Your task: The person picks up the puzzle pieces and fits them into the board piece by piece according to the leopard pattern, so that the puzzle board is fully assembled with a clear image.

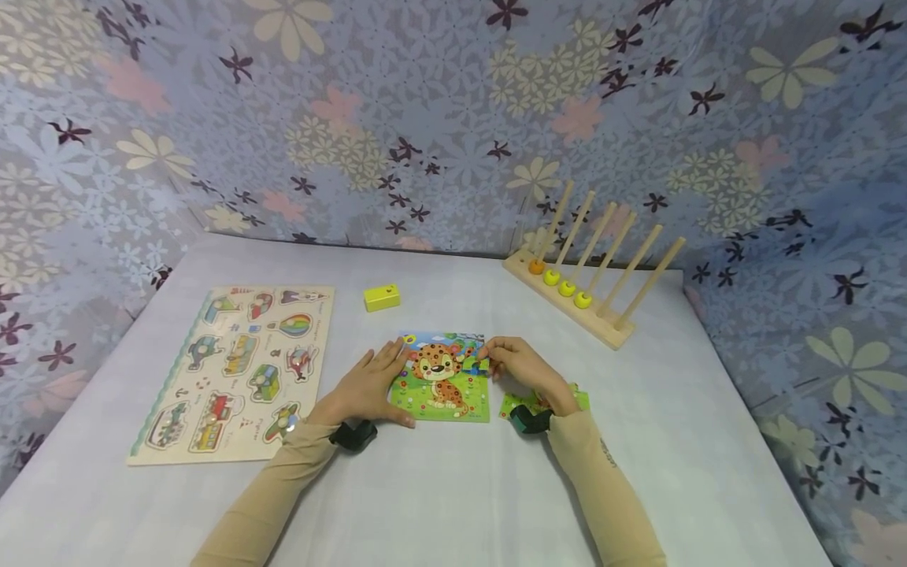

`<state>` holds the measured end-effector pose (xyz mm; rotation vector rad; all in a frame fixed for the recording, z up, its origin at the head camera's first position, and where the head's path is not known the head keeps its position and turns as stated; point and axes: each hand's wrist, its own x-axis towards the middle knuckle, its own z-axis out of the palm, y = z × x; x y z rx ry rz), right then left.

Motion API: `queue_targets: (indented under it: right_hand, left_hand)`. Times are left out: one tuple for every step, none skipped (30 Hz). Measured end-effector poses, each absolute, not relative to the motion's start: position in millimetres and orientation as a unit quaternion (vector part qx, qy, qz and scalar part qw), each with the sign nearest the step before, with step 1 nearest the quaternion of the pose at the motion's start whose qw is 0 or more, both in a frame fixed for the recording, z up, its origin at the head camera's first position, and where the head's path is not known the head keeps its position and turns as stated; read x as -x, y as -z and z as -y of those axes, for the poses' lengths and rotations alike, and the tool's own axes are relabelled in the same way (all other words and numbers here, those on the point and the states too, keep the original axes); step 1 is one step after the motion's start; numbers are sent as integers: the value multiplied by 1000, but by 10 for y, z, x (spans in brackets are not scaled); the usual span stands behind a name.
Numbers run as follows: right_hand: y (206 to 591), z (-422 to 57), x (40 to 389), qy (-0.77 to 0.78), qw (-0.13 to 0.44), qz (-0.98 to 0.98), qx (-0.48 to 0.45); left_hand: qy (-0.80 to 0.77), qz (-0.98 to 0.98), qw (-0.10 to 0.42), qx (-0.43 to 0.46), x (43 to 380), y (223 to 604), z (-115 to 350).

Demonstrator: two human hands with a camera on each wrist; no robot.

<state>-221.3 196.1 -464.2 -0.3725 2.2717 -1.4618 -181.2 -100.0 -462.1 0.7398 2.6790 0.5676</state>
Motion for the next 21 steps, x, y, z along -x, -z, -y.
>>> queue_targets:
  right_hand:
    - [4646,-1937,2221,513,197,-826,128]
    - [4655,-1920,2224,502,187,-835,124]
    - [4664,-1905,2224,494,176,-843,118]
    - [4677,-1895,2223,488,166,-849,117]
    - [4687,-1885,2221,488,160,-850,114]
    - [4690,-1877,2220,488,156,-851,114]
    - [4694,-1870,2206,490,155,-850,115]
    - [4695,-1862,2193,492,156,-849,116]
    - [4693,-1854,2181,491,158,-848,119]
    - [4690,-1845,2171,488,160,-849,124]
    - [4685,-1835,2159,483,163,-851,127]
    - [4681,-1827,2150,478,164,-853,133]
    - [4676,-1819,2143,471,164,-856,138]
    - [4671,-1812,2138,466,163,-858,141]
    - [4665,-1805,2134,461,163,-860,144]
    - [4661,-1797,2132,457,161,-863,144]
    - [4656,-1794,2130,454,159,-865,146]
    - [4652,-1791,2129,451,158,-866,147]
    - [4648,-1787,2128,448,159,-868,146]
    - [4643,-1784,2126,446,161,-869,145]
    - [4641,-1779,2125,443,162,-870,144]
  left_hand:
    - [-198,-933,152,-258,1814,4615,1003]
    - [-199,-933,152,-258,1814,4610,1003]
    - [-201,-933,152,-258,1812,4604,1004]
    - [-201,-933,152,-258,1810,4601,1005]
    - [-201,-933,152,-259,1810,4598,1007]
    - [-200,-933,151,-259,1812,4595,1008]
    - [-200,-933,151,-259,1804,4598,1009]
    - [-200,-933,151,-259,1798,4602,1012]
    - [-199,-933,150,-260,1794,4606,1014]
    - [-198,-933,150,-260,1793,4610,1016]
    - [-198,-933,149,-260,1793,4612,1018]
    - [-197,-933,150,-261,1795,4615,1018]
    - [-197,-933,150,-262,1798,4616,1018]
    - [-196,-933,150,-263,1802,4617,1017]
    - [-196,-933,149,-263,1807,4618,1015]
    - [-195,-933,150,-264,1812,4618,1014]
    - [-194,-933,149,-264,1817,4619,1012]
    - [-193,-933,150,-264,1821,4621,1012]
    - [-194,-933,151,-264,1825,4622,1012]
    - [-193,-933,153,-263,1828,4624,1012]
    - [-193,-933,154,-263,1830,4626,1014]
